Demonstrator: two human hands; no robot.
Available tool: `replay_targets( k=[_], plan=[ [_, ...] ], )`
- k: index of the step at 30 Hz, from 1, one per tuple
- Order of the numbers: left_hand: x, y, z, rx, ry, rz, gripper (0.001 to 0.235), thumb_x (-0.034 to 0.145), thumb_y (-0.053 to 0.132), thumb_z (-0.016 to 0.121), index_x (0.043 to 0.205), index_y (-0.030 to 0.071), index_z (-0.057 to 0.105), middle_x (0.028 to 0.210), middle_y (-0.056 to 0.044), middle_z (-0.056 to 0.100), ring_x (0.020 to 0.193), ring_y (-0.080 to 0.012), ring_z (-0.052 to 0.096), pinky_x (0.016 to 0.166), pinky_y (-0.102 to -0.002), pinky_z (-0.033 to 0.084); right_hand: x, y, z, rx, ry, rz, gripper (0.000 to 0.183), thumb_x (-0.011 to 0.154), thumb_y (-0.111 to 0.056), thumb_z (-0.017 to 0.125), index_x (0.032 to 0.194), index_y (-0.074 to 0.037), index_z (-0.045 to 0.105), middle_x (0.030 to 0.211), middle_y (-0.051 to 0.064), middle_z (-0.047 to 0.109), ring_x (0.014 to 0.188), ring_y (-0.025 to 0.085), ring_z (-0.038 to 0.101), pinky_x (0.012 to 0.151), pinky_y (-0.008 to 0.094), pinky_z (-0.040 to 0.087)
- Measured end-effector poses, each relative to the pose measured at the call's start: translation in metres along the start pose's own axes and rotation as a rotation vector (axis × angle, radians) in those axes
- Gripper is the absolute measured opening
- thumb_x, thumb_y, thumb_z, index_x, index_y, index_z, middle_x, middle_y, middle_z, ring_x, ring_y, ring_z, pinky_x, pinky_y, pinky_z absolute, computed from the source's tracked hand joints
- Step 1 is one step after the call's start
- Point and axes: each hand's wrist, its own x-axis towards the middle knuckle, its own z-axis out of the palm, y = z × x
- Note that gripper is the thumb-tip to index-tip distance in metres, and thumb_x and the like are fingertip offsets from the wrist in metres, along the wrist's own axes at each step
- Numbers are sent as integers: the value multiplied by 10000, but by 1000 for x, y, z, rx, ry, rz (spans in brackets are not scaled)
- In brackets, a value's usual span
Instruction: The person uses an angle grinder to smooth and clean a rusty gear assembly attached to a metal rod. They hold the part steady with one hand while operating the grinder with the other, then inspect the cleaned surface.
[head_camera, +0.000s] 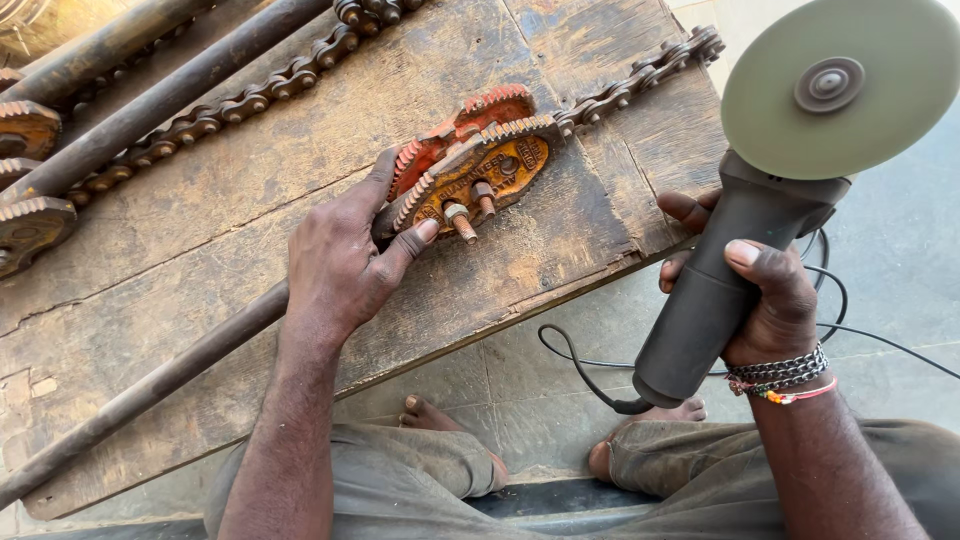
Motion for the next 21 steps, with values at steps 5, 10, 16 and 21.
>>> replay_targets(
  k=[5, 10, 16, 21],
  plan=[
    [3, -7, 4, -49, 51, 94, 813, 851, 517, 758, 1503, 88, 530, 928, -157, 748, 828, -298, 728, 757, -451, 553, -2, -4, 6, 9, 33, 20, 666, 839, -203, 790, 1393, 36, 510, 1423, 321, 585, 902, 306, 737, 809, 420, 635],
    [4, -9, 4, -40, 60, 100, 809, 846, 486, 768, 1492, 53, 549, 969, -176, 746, 868, -323, 728, 770, -455, 548, -1, -6, 7, 47, 47, 31, 670, 834, -208, 795, 1386, 42, 509, 1414, 325, 597, 893, 311, 735, 795, 419, 635],
    [4, -10, 4, -77, 68, 111, 786, 851, 452, 775, 1477, 29, 557, 1041, -188, 750, 922, -323, 737, 798, -441, 552, 0, -6, 7, 7, 48, 36, 699, 809, -225, 807, 1379, 35, 495, 1393, 312, 603, 884, 302, 737, 748, 413, 638],
    [6, -11, 4, -80, 84, 144, 766, 868, 440, 779, 1468, 14, 567, 1071, -197, 748, 954, -329, 739, 809, -436, 553, 0, -7, 8, -26, 58, 47, 732, 786, -247, 822, 1379, 34, 498, 1373, 302, 608, 881, 293, 740, 720, 401, 643]
  ],
)
